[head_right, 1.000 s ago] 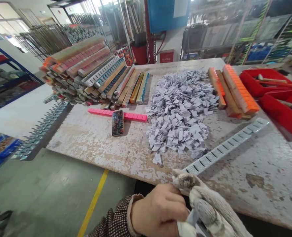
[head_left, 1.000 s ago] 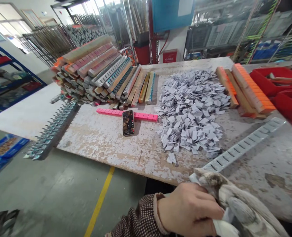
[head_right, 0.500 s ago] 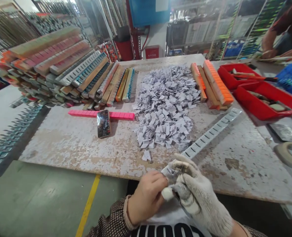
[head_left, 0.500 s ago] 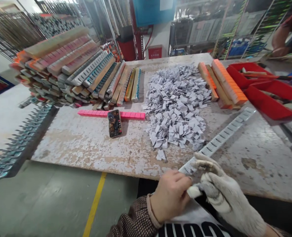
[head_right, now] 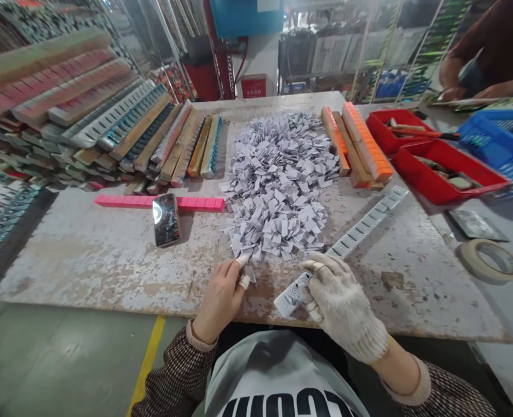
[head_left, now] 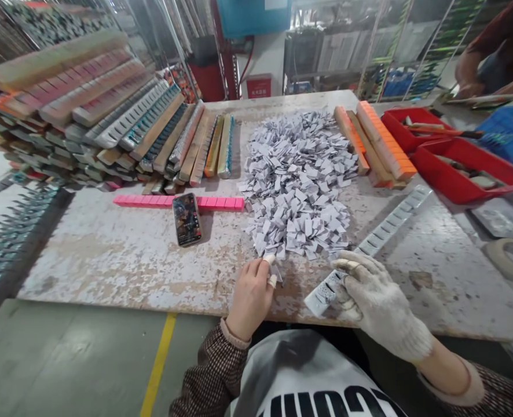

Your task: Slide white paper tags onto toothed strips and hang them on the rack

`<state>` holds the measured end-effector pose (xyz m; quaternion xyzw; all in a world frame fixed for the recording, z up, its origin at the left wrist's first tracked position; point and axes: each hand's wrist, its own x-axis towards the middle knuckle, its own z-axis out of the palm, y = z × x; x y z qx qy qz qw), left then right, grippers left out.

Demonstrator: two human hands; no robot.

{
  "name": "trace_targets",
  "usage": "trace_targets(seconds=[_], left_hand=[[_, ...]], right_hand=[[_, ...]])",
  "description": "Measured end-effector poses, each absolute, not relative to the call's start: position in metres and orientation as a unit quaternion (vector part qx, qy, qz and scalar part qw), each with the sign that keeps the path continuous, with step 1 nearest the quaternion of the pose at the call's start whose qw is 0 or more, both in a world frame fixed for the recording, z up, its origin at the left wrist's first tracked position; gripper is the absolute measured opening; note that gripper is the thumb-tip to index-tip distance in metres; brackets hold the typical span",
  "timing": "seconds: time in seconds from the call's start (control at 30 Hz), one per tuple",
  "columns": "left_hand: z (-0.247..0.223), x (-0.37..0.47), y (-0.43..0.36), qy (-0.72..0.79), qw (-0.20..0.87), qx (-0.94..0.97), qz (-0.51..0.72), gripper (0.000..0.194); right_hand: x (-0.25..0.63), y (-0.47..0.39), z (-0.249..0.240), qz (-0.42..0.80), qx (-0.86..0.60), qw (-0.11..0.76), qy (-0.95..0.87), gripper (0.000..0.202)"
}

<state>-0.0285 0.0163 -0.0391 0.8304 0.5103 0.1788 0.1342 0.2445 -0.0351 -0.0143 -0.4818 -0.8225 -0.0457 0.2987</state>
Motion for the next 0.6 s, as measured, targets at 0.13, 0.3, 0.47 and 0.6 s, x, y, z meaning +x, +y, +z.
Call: trace_targets(seconds=[0.13,0.3,0.47,0.6], left_hand=[[-0.042,-0.034,0.013,0.548,0.156,0.801,0.184,0.034],[-0.040,-0.030,0.010,0.562,0.162,0.797,0.148,0.040],[-0.034,-0.024,0.013,0.553,0.191,0.803,0.113,0.026],[-0.032,-0.021,0.015,0.553,0.216,0.797,0.116,0.022]], right_hand=[[0.246,-0.032,-0.012,-0.046,-0.475,0.274,-0.835,0.010],[0.244,-0.027,-0.010,-0.015,-0.469,0.278,-0.838,0.010],[0.238,-0.022,-0.010,0.002,-0.467,0.248,-0.849,0.015],[0.243,-0.023,-0.019,0.043,-0.492,0.271,-0.826,0.013]])
